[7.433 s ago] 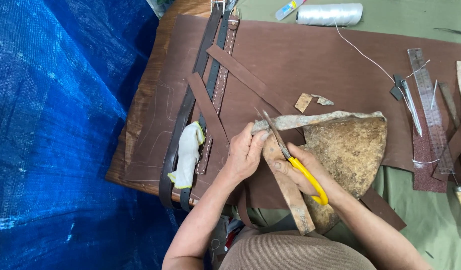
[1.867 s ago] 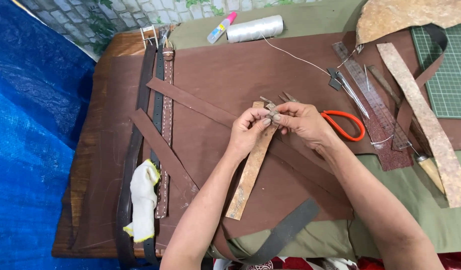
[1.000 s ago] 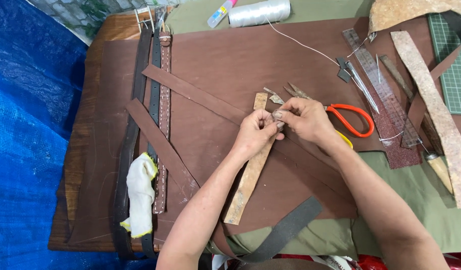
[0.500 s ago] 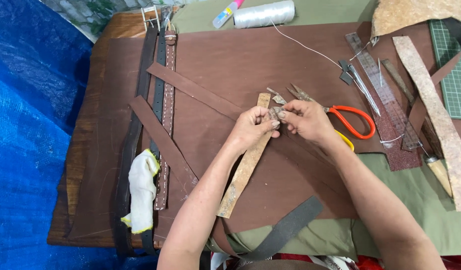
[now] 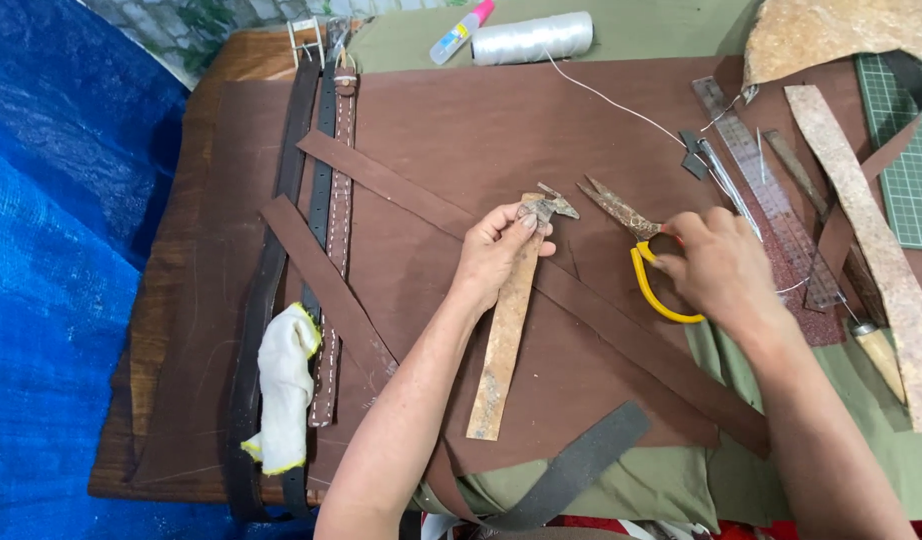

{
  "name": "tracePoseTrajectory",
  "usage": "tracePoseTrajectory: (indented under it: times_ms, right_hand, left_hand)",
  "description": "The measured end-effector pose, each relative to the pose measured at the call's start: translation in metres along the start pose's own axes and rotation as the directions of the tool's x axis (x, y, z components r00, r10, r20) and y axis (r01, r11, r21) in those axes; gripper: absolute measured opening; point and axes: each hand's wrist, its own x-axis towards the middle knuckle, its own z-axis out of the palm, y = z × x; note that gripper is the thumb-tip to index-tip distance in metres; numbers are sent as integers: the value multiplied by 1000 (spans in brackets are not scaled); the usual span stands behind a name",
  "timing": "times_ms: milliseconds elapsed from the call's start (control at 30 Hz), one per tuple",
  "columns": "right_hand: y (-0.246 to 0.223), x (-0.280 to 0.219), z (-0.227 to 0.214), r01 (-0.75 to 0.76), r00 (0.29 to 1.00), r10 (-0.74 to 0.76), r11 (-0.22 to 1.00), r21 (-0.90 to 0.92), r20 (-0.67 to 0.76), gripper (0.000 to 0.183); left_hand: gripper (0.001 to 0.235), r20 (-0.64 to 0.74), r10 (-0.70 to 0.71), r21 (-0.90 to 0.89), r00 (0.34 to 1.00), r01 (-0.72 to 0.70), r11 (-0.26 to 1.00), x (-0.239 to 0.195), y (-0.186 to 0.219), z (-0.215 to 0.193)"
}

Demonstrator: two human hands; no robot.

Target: Trimming the edges of leather strips and cutting leather pieces using scissors on a workshop table.

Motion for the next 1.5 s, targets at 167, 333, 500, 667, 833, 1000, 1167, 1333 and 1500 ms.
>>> tracePoseTrajectory:
  times_ms: [167,333,500,667,833,1000,1167,1333,1500]
  right_hand:
    - [-4,-10,-3,-72,979,68,997,14,194,62]
    - [-17,-7,-24,-147,952,138,989,15,274,67]
    - [-32,-21,-66,-226,972,210,746,627,101,54]
    - [-61,-23,-107,-408,887,64,571,712,458,67]
    - [-59,-19,-88,-374,798,15,797,475,603,72]
    - [-56,-19,-87,-327,780,-35,828,456,624,73]
    - [-57,-18,-88,-307,768,-40,853,422,639,72]
    - [-55,-17,-89,-300,772,-48,851,431,633,74]
    - [-55,-17,-88,-304,757,-22,873,382,653,75]
  left_hand:
    - [13,-40,-17,10,999,18,1000,-1,2,3]
    - [7,-22,-32,68,999,33,997,-10,14,8]
    - [24,-14,-90,186,996,91,978,-17,24,14]
    - [25,-36,-127,189,991,132,973,-18,29,15]
    - [21,-19,-130,127,991,131,983,-14,30,5]
    - [29,6,-115,97,993,114,989,-16,37,3]
    - [33,3,-118,77,993,118,990,-16,39,5]
    - [25,27,-115,63,993,113,992,-15,36,3]
    - [24,43,-115,22,992,114,993,-13,33,2]
